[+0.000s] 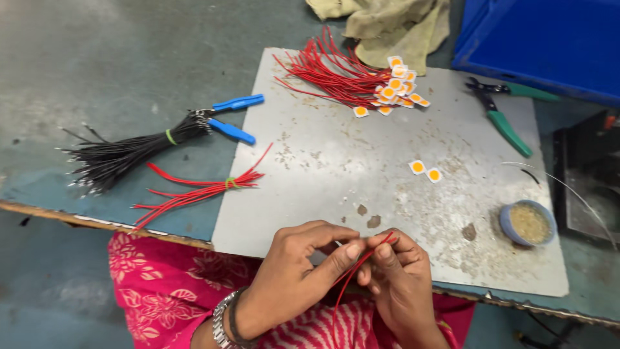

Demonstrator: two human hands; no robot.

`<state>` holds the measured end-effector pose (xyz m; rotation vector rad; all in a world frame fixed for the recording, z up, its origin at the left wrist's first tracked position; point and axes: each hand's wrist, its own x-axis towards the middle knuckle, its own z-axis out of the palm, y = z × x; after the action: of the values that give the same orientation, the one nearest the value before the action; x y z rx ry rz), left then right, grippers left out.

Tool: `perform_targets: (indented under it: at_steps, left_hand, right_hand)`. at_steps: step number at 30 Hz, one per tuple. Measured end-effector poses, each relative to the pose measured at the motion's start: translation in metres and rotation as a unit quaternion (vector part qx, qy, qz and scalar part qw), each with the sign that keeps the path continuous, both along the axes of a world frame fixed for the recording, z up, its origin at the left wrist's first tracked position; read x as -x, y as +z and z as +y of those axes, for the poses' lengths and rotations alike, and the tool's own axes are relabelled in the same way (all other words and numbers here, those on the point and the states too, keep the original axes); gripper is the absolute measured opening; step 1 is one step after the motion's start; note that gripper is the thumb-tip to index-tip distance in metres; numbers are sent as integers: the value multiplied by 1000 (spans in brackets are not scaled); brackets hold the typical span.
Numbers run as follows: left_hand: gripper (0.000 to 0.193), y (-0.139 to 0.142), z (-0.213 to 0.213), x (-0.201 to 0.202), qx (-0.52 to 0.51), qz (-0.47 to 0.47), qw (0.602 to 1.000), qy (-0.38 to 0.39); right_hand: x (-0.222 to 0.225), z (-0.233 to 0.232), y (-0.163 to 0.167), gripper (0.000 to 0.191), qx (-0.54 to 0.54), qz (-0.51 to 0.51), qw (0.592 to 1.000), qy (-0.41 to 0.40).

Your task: The person sits on the floor and solders red wires to small square LED modules. They repeatedly dip wire ends into a small container of paste, place the wires on the LED pads, and use a soldering iron to attach them. Completed units are set aside on the table.

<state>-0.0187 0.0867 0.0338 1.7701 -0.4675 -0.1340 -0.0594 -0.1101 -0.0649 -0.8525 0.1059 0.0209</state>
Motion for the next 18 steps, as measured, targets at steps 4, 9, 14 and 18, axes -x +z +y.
perform_targets:
  at_steps: [4,9,14,18]
  left_hand:
    - [33,-5,-14,6,88,102,990,-30]
    - [33,-29,-10,8,211,186,953,-110]
    - [28,-24,9,-16,230,390,879,-151]
    - [25,-2,21,-20,97,230,962,-113]
  right_hand:
    - [-1,1,10,17,21,-34,999,-31]
    - [-2,4,22,15,180,-116,977,-27]
    - [-8,0,26,14,209,-153,966,20]
    - [-13,12,18,19,65,-115,991,24]
